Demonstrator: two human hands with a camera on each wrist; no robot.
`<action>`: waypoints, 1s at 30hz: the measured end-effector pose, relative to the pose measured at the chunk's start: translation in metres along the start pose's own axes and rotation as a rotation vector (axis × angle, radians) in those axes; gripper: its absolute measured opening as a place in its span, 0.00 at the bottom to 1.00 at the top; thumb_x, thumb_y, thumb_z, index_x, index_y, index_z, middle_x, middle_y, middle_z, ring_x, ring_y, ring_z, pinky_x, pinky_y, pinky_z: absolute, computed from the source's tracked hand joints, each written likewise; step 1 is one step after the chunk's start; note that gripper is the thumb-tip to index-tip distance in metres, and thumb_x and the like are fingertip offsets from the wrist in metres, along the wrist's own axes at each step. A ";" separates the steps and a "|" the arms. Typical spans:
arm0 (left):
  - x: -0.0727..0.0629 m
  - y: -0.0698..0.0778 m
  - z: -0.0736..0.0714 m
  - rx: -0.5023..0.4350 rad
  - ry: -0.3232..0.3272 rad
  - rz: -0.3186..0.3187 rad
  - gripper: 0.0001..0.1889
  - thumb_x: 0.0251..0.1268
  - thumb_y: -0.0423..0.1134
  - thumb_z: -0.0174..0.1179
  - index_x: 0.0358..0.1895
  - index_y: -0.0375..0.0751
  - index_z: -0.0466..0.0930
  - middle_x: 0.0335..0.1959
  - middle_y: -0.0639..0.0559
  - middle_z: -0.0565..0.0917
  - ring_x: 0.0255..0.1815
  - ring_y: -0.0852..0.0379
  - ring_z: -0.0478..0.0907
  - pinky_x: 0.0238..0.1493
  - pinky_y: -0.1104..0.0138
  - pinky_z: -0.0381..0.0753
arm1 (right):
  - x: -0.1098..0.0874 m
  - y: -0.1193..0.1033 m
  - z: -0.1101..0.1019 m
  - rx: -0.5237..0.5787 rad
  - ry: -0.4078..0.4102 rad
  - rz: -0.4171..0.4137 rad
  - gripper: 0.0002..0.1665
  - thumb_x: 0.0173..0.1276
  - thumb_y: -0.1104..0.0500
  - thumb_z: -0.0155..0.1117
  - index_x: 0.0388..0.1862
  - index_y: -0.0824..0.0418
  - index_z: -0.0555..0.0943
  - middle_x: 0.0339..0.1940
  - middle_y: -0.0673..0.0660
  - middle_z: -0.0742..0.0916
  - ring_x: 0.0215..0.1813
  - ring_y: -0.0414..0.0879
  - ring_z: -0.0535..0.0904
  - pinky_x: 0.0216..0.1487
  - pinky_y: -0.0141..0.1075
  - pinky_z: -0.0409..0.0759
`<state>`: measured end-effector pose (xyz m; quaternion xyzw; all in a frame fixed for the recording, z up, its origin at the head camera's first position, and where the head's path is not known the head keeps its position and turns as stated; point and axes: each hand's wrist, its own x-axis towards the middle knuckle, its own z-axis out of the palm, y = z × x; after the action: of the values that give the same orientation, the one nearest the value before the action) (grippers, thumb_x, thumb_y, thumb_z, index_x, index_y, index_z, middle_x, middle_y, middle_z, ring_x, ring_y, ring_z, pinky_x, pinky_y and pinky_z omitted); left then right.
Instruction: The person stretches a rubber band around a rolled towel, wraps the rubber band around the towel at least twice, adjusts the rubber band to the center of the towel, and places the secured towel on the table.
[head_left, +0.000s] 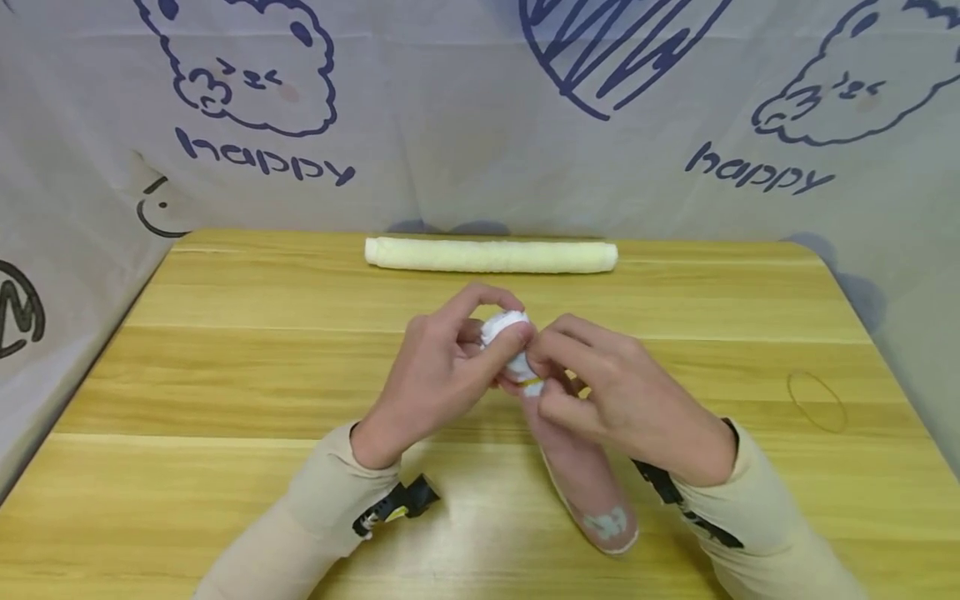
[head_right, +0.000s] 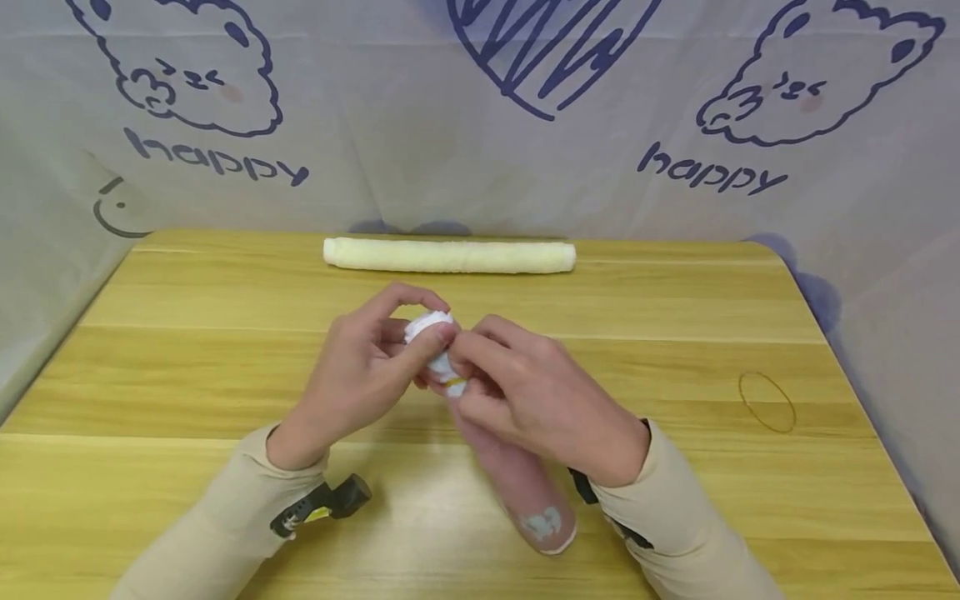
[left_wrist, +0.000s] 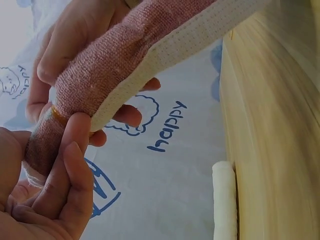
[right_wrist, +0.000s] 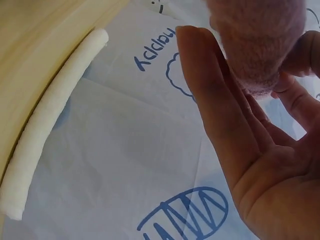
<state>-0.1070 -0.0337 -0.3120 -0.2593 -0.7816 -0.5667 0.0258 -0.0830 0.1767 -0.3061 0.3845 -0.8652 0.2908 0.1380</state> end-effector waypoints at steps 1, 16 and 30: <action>0.000 0.000 -0.001 0.006 0.006 0.005 0.08 0.74 0.39 0.63 0.51 0.45 0.80 0.19 0.51 0.88 0.16 0.67 0.83 0.17 0.67 0.81 | 0.000 0.000 0.000 0.004 -0.002 -0.003 0.12 0.58 0.70 0.59 0.37 0.55 0.76 0.36 0.48 0.79 0.34 0.33 0.72 0.31 0.23 0.74; 0.003 -0.006 -0.005 0.040 0.101 0.082 0.09 0.74 0.37 0.63 0.51 0.39 0.80 0.21 0.48 0.89 0.15 0.68 0.82 0.13 0.72 0.71 | 0.002 -0.003 0.003 0.058 0.021 0.051 0.09 0.61 0.69 0.61 0.33 0.55 0.77 0.46 0.51 0.80 0.35 0.34 0.75 0.29 0.23 0.75; 0.007 -0.008 -0.009 -0.047 0.190 0.038 0.08 0.72 0.34 0.64 0.49 0.35 0.82 0.21 0.41 0.89 0.14 0.65 0.82 0.15 0.66 0.83 | 0.005 -0.003 0.013 0.105 0.082 0.027 0.09 0.60 0.68 0.61 0.31 0.54 0.76 0.40 0.51 0.74 0.34 0.35 0.71 0.30 0.22 0.73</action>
<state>-0.1189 -0.0409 -0.3134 -0.2197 -0.7572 -0.6062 0.1043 -0.0840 0.1641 -0.3133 0.3675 -0.8474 0.3531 0.1488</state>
